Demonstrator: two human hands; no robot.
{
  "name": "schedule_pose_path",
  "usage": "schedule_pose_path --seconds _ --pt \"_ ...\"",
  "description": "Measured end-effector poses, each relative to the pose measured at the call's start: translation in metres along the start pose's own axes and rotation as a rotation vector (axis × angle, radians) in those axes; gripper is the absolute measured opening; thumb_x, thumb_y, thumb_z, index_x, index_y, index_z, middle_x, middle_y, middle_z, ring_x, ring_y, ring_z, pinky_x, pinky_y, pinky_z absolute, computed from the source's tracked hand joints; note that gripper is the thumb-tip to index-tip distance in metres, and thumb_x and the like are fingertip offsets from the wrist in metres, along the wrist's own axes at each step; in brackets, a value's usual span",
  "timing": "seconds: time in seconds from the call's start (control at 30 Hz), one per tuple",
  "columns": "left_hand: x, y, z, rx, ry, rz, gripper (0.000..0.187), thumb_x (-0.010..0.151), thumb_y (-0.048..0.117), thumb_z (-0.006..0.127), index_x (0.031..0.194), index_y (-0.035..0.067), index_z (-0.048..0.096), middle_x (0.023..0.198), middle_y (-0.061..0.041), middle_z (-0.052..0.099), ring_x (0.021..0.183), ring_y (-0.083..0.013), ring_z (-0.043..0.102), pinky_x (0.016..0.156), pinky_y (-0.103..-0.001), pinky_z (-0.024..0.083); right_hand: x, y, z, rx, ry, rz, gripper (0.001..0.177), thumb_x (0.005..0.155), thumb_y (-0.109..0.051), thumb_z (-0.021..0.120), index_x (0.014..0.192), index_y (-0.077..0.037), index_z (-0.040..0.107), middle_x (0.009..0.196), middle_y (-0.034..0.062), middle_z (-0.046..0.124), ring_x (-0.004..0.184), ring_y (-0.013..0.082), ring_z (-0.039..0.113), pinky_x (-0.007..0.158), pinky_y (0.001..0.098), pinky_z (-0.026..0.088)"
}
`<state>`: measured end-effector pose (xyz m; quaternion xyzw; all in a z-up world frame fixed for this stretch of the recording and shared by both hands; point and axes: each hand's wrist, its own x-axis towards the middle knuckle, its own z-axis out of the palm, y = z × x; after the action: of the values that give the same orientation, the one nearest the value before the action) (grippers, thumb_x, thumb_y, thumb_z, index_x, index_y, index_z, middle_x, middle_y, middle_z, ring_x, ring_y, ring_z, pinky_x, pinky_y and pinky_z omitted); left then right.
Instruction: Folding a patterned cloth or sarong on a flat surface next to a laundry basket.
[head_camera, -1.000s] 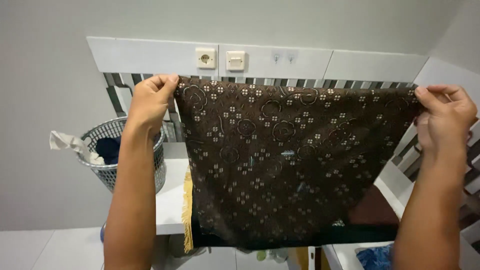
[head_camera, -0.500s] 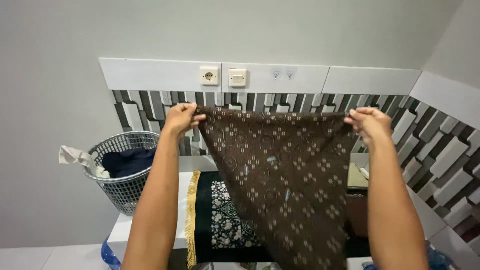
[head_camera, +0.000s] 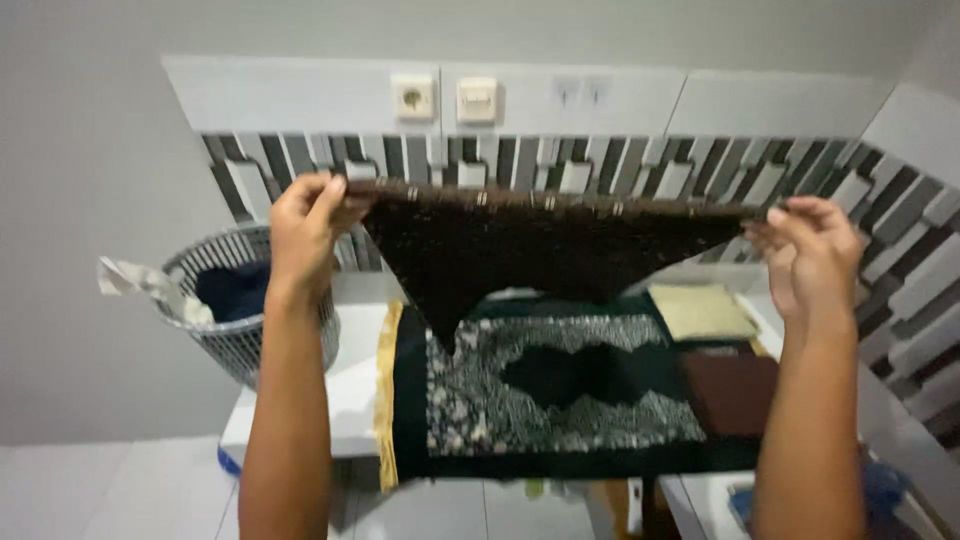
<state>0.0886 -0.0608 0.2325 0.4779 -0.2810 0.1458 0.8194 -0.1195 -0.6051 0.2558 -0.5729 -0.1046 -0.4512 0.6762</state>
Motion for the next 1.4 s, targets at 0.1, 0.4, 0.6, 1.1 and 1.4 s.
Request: schedule_pose_path --seconds 0.1,0.4,0.6,1.1,1.4 --pt "-0.066 -0.044 -0.028 -0.013 0.004 -0.035 0.010 0.104 0.009 0.061 0.100 0.001 0.061 0.095 -0.009 0.068 0.089 -0.0194 0.070 0.085 -0.035 0.060 -0.067 0.019 -0.025 -0.043 0.021 0.041 0.019 0.100 0.008 0.063 0.115 -0.002 0.058 0.110 0.0141 0.066 0.102 0.0271 0.070 0.092 0.0429 0.061" --pt "-0.292 -0.105 -0.075 0.221 0.205 -0.472 0.009 0.101 0.003 0.061 0.096 -0.004 0.063 0.095 -0.014 0.071 0.083 -0.0188 0.068 0.082 -0.037 0.057 -0.255 0.089 -0.149 -0.212 0.191 0.369 0.014 0.097 0.012 0.063 0.109 0.009 0.070 0.104 0.0135 0.068 0.099 0.0201 0.067 0.091 0.0325 0.056" --pt "-0.347 -0.102 -0.074 0.224 0.296 -0.631 0.004 0.098 0.000 0.064 0.098 0.000 0.060 0.095 -0.014 0.072 0.084 -0.0195 0.071 0.084 -0.034 0.059 -0.298 0.061 -0.140 -0.543 0.178 0.457 0.029 0.086 0.016 0.068 0.114 0.006 0.073 0.106 0.0093 0.071 0.093 0.0153 0.066 0.087 0.0268 0.054" --pt "-0.212 -0.050 -0.023 1.036 -0.075 -0.008 0.017 0.093 0.001 0.080 0.109 0.002 0.074 0.103 -0.012 0.073 0.086 -0.0184 0.072 0.078 -0.029 0.058 -0.170 0.018 -0.054 -1.214 -0.194 0.355 0.015 0.096 -0.003 0.081 0.111 -0.002 0.075 0.096 0.0130 0.074 0.082 0.0149 0.067 0.065 0.0282 0.053" --pt "-0.069 -0.011 -0.002 0.999 -0.162 0.388 0.014 0.097 -0.001 0.078 0.104 -0.002 0.066 0.102 -0.014 0.062 0.087 -0.0200 0.061 0.074 -0.030 0.051 -0.008 0.020 -0.083 -1.075 -0.495 -0.029 0.008 0.111 0.000 0.070 0.114 0.007 0.069 0.105 0.0193 0.073 0.098 0.0231 0.074 0.087 0.0347 0.063"
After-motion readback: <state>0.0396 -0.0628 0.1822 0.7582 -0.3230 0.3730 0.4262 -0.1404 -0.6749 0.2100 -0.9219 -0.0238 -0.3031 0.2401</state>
